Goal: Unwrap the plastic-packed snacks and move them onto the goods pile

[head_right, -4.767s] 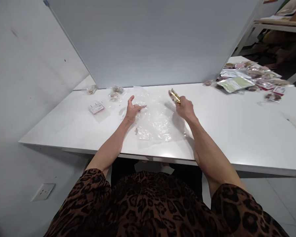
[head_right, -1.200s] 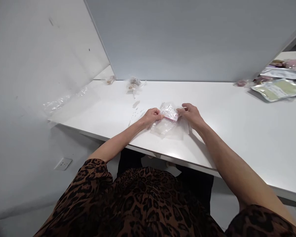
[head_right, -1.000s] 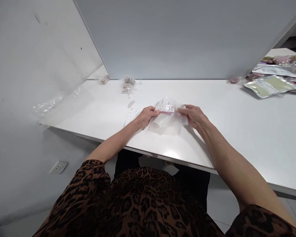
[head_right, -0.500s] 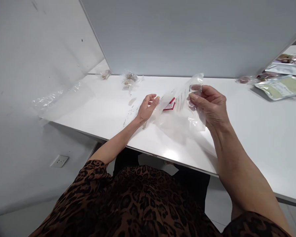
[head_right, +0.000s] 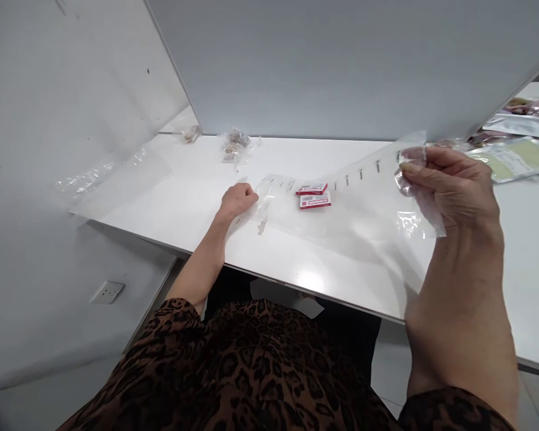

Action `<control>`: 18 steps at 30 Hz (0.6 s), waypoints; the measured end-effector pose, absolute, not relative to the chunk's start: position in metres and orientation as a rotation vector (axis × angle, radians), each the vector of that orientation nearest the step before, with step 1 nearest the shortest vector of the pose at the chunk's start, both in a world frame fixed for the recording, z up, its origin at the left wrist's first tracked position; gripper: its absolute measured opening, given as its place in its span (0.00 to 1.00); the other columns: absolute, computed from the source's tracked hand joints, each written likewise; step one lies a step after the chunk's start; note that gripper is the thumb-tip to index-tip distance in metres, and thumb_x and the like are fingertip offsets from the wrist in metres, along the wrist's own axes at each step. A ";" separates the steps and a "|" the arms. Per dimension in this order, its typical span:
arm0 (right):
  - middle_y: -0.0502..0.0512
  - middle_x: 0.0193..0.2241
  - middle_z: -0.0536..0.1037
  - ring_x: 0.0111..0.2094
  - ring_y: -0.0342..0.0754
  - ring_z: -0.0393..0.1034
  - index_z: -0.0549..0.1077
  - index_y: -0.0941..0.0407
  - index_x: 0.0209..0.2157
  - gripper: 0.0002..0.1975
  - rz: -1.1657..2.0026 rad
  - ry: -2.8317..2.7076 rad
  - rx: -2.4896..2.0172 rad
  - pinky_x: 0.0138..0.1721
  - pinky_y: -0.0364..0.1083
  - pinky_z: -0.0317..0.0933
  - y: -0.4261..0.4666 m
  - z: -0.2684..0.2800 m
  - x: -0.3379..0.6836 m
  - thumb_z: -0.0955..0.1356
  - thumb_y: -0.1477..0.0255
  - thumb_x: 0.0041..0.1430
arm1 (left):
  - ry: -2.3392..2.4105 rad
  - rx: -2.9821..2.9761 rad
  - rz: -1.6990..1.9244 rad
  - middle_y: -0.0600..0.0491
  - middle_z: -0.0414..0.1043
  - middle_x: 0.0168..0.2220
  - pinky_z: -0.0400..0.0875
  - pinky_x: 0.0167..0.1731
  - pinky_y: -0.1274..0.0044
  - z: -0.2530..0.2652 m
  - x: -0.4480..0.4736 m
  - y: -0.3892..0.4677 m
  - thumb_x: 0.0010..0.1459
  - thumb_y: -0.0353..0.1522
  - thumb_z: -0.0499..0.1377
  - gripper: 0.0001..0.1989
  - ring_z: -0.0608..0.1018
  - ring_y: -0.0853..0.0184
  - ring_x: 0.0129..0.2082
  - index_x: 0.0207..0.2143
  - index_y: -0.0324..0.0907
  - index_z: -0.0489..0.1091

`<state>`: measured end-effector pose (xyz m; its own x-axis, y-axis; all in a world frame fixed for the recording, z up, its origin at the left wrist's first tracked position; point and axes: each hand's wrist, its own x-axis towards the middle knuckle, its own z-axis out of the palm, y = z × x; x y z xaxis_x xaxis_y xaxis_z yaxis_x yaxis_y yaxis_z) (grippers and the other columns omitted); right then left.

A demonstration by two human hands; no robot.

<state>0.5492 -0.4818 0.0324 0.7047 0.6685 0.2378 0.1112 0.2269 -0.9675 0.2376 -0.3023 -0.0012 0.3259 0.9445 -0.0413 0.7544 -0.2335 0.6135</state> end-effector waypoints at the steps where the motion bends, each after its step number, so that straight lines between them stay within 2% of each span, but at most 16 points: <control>1: 0.55 0.29 0.78 0.26 0.43 0.68 0.84 0.55 0.32 0.12 0.470 -0.706 -1.413 0.28 0.48 0.60 -0.482 0.031 0.555 0.80 0.80 0.43 | 1.522 2.058 0.423 0.47 0.69 0.29 0.72 0.52 0.53 -0.001 0.231 -0.300 0.59 0.27 0.64 0.16 0.78 0.47 0.43 0.22 0.44 0.63; 3: 0.53 0.25 0.76 0.24 0.43 0.66 0.82 0.56 0.31 0.11 0.538 -0.687 -1.700 0.29 0.49 0.59 -0.481 0.026 0.564 0.76 0.85 0.48 | 1.570 2.086 0.393 0.42 0.72 0.36 0.69 0.55 0.50 -0.001 0.222 -0.299 0.60 0.27 0.65 0.11 0.78 0.42 0.47 0.26 0.42 0.69; 5: 0.51 0.22 0.73 0.23 0.44 0.65 0.80 0.56 0.31 0.12 0.591 -0.713 -2.023 0.33 0.51 0.61 -0.478 0.020 0.570 0.73 0.88 0.52 | 1.625 2.190 0.425 0.37 0.73 0.48 0.66 0.59 0.50 -0.001 0.220 -0.306 0.61 0.27 0.64 0.02 0.76 0.40 0.53 0.38 0.39 0.75; 8: 0.49 0.21 0.72 0.24 0.46 0.66 0.75 0.55 0.29 0.14 0.605 -0.750 -2.330 0.39 0.53 0.63 -0.470 0.010 0.577 0.72 0.89 0.52 | 1.645 2.403 0.537 0.33 0.67 0.61 0.62 0.64 0.54 0.004 0.227 -0.322 0.65 0.31 0.62 0.20 0.70 0.41 0.62 0.58 0.37 0.70; 12: 0.48 0.19 0.71 0.24 0.47 0.64 0.72 0.52 0.26 0.14 0.509 -0.792 -2.421 0.39 0.53 0.61 -0.464 -0.002 0.587 0.73 0.86 0.48 | 1.282 2.593 0.507 0.39 0.64 0.67 0.57 0.69 0.59 0.008 0.262 -0.341 0.72 0.40 0.56 0.22 0.65 0.47 0.69 0.63 0.41 0.68; 14: 0.48 0.18 0.70 0.25 0.48 0.64 0.72 0.52 0.25 0.13 0.501 -0.809 -2.417 0.39 0.53 0.59 -0.464 -0.007 0.591 0.73 0.85 0.49 | 1.029 2.649 0.377 0.41 0.60 0.72 0.52 0.71 0.60 0.004 0.287 -0.342 0.70 0.47 0.58 0.29 0.60 0.47 0.73 0.66 0.44 0.65; 16: 0.49 0.18 0.70 0.25 0.48 0.64 0.72 0.52 0.25 0.12 0.520 -0.807 -2.404 0.38 0.52 0.59 -0.465 -0.011 0.595 0.73 0.84 0.50 | 0.892 2.682 0.268 0.41 0.52 0.76 0.47 0.73 0.58 -0.003 0.310 -0.337 0.63 0.52 0.63 0.41 0.54 0.44 0.76 0.71 0.44 0.59; 18: 0.50 0.17 0.70 0.25 0.48 0.63 0.72 0.53 0.24 0.13 0.537 -0.800 -2.369 0.38 0.52 0.58 -0.465 -0.015 0.598 0.73 0.85 0.50 | 0.858 2.678 0.168 0.39 0.52 0.76 0.45 0.73 0.56 -0.012 0.327 -0.329 0.57 0.55 0.66 0.49 0.53 0.42 0.76 0.73 0.44 0.55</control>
